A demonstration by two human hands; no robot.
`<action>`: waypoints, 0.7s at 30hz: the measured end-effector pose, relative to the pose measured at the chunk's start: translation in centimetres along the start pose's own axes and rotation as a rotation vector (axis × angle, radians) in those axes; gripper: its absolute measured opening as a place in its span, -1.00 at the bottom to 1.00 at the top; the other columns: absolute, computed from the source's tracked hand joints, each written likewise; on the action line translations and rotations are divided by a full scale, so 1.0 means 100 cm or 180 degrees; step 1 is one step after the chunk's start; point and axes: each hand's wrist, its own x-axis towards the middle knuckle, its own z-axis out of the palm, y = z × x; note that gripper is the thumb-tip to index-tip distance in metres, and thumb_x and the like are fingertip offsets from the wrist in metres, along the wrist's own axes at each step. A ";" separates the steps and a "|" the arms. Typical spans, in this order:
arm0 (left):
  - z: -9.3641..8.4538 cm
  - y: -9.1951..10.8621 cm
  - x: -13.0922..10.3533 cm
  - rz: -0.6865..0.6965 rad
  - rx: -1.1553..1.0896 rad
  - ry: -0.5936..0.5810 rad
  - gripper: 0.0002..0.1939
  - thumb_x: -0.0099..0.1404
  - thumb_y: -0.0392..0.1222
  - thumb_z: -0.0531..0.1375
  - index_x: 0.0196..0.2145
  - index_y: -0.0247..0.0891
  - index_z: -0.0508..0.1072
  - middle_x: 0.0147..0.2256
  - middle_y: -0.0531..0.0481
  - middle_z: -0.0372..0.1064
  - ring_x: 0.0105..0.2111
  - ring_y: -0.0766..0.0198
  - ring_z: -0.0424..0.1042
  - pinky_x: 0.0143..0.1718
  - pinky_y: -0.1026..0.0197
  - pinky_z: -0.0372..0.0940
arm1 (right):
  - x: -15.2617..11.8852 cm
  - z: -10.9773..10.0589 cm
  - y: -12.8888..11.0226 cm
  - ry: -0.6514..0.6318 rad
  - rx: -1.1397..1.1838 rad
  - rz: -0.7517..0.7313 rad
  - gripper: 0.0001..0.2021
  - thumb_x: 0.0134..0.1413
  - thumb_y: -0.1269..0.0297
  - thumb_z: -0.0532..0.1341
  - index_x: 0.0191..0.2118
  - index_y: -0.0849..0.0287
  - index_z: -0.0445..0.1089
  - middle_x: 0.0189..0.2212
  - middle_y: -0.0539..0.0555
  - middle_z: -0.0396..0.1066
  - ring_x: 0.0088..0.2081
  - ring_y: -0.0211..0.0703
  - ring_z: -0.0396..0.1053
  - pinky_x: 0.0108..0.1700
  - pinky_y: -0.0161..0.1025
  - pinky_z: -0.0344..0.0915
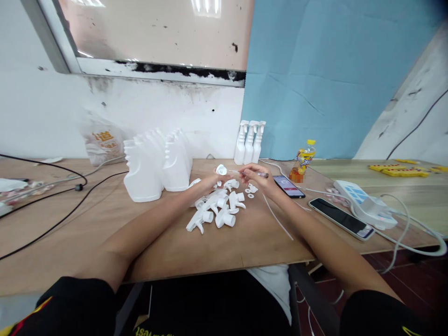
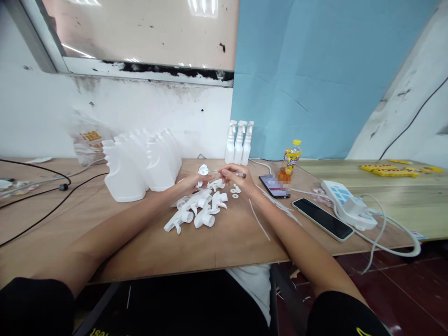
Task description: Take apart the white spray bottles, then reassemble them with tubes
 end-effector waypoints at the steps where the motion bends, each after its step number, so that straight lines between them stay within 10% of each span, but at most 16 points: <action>1: 0.000 -0.001 0.000 0.0139 0.0167 0.0042 -0.51 -0.10 -0.20 0.52 -0.48 -0.22 0.22 -0.58 0.20 0.16 -0.60 0.46 0.12 -0.58 0.32 0.01 | -0.002 0.003 -0.002 -0.0025 -0.0215 -0.0040 -0.66 0.06 -0.05 0.37 -0.26 0.15 0.55 -0.40 0.07 0.52 -0.43 -0.17 0.42 -0.39 -0.23 0.35; 11: 0.008 -0.002 -0.003 0.0597 0.1267 0.0485 -0.56 -0.05 -0.12 0.45 -0.44 -0.20 0.23 -0.47 0.12 0.23 -0.49 0.35 0.21 -0.52 0.27 0.07 | -0.013 0.009 0.006 0.0347 -0.2040 -0.1154 -0.76 0.29 0.15 0.18 -0.41 0.09 0.41 -0.46 0.06 0.51 -0.44 -0.14 0.43 -0.29 -0.19 0.33; 21: -0.001 0.016 -0.002 0.0784 0.2202 0.0431 -0.67 -0.12 -0.31 0.40 -0.44 -0.24 0.33 -0.43 0.06 0.30 -0.42 0.28 0.24 -0.45 0.25 -0.01 | -0.003 -0.009 -0.002 -0.1189 -0.2632 -0.1761 -0.85 0.31 0.21 0.18 -0.29 0.07 0.45 -0.29 0.16 0.52 -0.27 -0.04 0.43 -0.20 -0.14 0.30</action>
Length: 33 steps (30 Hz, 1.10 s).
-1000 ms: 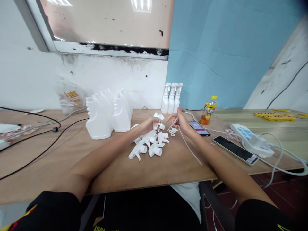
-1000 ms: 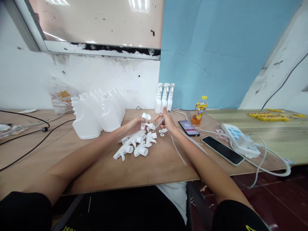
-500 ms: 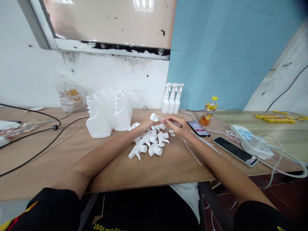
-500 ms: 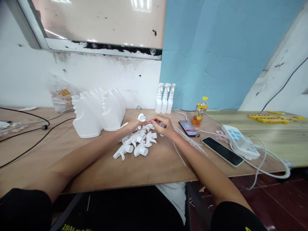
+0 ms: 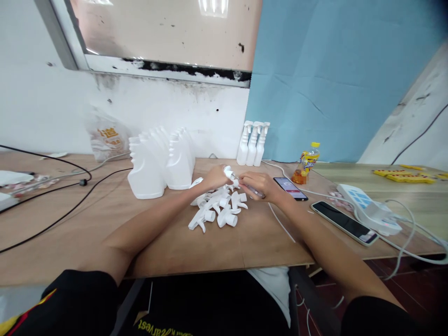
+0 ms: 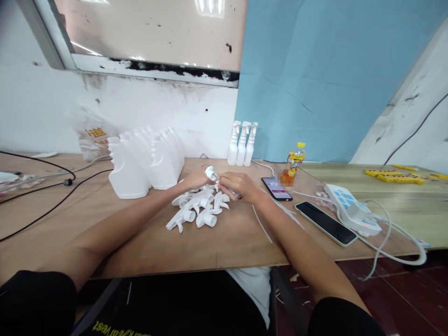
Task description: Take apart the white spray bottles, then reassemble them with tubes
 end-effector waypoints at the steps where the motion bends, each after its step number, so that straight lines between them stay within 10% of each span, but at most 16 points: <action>1: -0.003 0.002 -0.001 0.0003 0.0044 -0.0060 -0.67 -0.14 -0.31 0.41 -0.44 -0.24 0.33 -0.43 0.06 0.30 -0.42 0.27 0.24 -0.46 0.25 -0.02 | 0.000 -0.001 -0.001 -0.0005 0.0091 0.0058 -0.84 0.31 0.20 0.18 -0.28 0.07 0.46 -0.29 0.16 0.52 -0.27 -0.04 0.43 -0.20 -0.14 0.31; 15: -0.006 0.010 -0.009 -0.0361 -0.0547 -0.1330 -0.69 -0.17 -0.25 0.45 -0.48 -0.23 0.41 -0.55 0.08 0.24 -0.59 0.36 0.10 -0.64 0.27 -0.11 | -0.003 0.008 0.009 0.0410 0.3217 0.1454 -0.76 0.17 0.20 0.22 -0.41 0.22 0.53 -0.45 0.12 0.52 -0.46 -0.06 0.49 -0.38 -0.14 0.42; 25: -0.017 0.015 -0.005 -0.0870 -0.1514 -0.2114 -0.70 -0.02 -0.07 0.37 -0.54 -0.23 0.32 -0.67 0.16 -0.13 -0.67 0.44 -0.17 -0.68 0.34 -0.18 | 0.001 0.017 -0.001 0.0556 0.2525 0.1397 -0.54 0.28 -0.05 0.19 0.16 0.11 0.40 -0.35 0.05 0.51 -0.31 -0.10 0.49 -0.15 -0.12 0.42; 33: -0.017 0.021 -0.005 -0.1546 -0.1770 -0.2172 -0.68 -0.02 -0.21 0.47 -0.46 -0.25 0.38 -0.63 0.18 -0.02 -0.68 0.50 -0.06 -0.71 0.40 -0.16 | -0.004 0.022 0.006 0.0543 0.2816 0.1349 -0.59 0.27 -0.01 0.19 0.10 0.11 0.41 -0.24 0.09 0.48 -0.34 -0.12 0.48 -0.23 -0.15 0.44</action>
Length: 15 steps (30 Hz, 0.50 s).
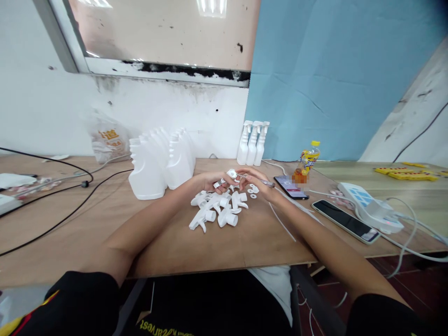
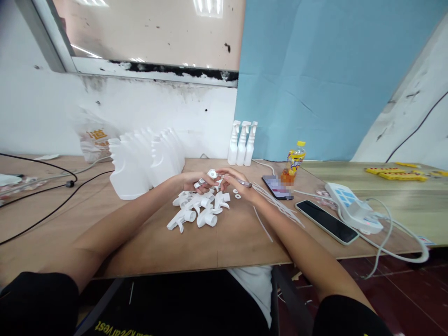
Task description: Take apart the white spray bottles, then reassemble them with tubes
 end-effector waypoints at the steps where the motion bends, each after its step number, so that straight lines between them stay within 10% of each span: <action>1: 0.000 0.000 0.000 0.0035 0.0095 0.0150 -0.65 -0.04 -0.20 0.49 -0.47 -0.24 0.35 -0.62 0.18 0.00 -0.68 0.50 -0.05 -0.71 0.40 -0.17 | 0.000 0.000 0.002 -0.0002 0.0016 -0.0067 -0.59 0.27 0.01 0.20 0.11 0.09 0.40 -0.19 0.10 0.47 -0.34 -0.14 0.48 -0.24 -0.16 0.43; 15: 0.002 -0.003 -0.003 0.0526 0.1131 0.0762 -0.64 -0.04 -0.11 0.46 -0.29 -0.26 0.52 -0.41 -0.01 0.41 -0.60 0.40 0.12 -0.62 0.25 -0.12 | -0.002 0.004 -0.004 0.0099 -0.1220 -0.0555 -0.60 0.38 0.04 0.05 0.08 0.06 0.53 -0.22 0.12 0.53 -0.19 -0.04 0.47 -0.02 -0.06 0.39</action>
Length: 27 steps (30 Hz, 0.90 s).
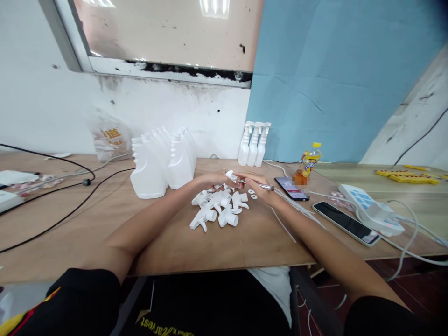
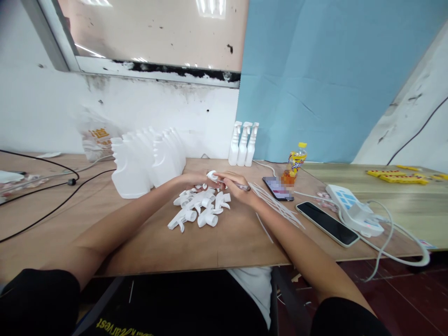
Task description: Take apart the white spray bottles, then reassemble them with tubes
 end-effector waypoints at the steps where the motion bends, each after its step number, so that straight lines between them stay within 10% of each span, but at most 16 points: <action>1: -0.001 0.000 0.000 0.0025 0.0077 0.0126 -0.62 -0.04 -0.09 0.47 -0.28 -0.24 0.50 -0.40 0.00 0.40 -0.56 0.36 0.19 -0.61 0.27 -0.07 | 0.001 0.000 0.000 0.0028 -0.0196 -0.0093 -0.59 0.38 0.03 0.05 0.06 0.07 0.54 -0.21 0.13 0.54 -0.16 -0.02 0.47 0.00 -0.05 0.38; 9: -0.004 -0.011 0.010 0.0145 0.0450 0.0530 -0.44 0.05 0.03 0.38 -0.04 -0.15 0.35 -0.16 -0.06 0.43 -0.25 0.15 0.46 -0.51 0.28 0.21 | 0.005 -0.005 -0.004 0.0068 -0.0500 -0.0286 -0.58 0.41 0.07 0.01 -0.05 0.11 0.60 -0.30 0.13 0.56 -0.20 -0.05 0.51 -0.06 -0.08 0.41; 15: -0.010 -0.022 0.019 0.0416 0.1664 0.1173 -0.26 0.04 0.09 0.37 0.12 -0.24 0.28 0.01 -0.19 0.40 -0.06 0.00 0.47 -0.22 0.16 0.35 | 0.002 -0.032 0.015 0.0084 -0.0547 0.0468 -0.62 0.28 0.18 0.06 -0.24 0.17 0.63 -0.38 0.09 0.57 -0.32 -0.08 0.51 -0.19 -0.18 0.42; 20: -0.009 -0.021 0.018 0.0670 0.2025 0.0861 -0.50 0.00 -0.01 0.40 -0.12 -0.26 0.47 -0.12 -0.08 0.50 -0.12 0.03 0.50 -0.20 0.19 0.32 | -0.002 -0.053 0.042 -0.0214 -0.0976 0.1434 -0.67 0.10 0.29 0.08 -0.40 0.25 0.60 -0.52 0.09 0.53 -0.48 -0.14 0.44 -0.40 -0.28 0.31; 27: -0.002 -0.014 0.008 0.0572 0.2462 0.0446 -0.46 0.09 -0.09 0.32 0.05 -0.22 0.49 0.01 -0.11 0.51 -0.02 0.01 0.48 -0.10 0.19 0.33 | -0.004 -0.059 0.051 -0.0236 -0.1055 0.1690 -0.66 0.10 0.27 0.06 -0.35 0.26 0.58 -0.52 0.07 0.52 -0.55 -0.21 0.37 -0.41 -0.30 0.25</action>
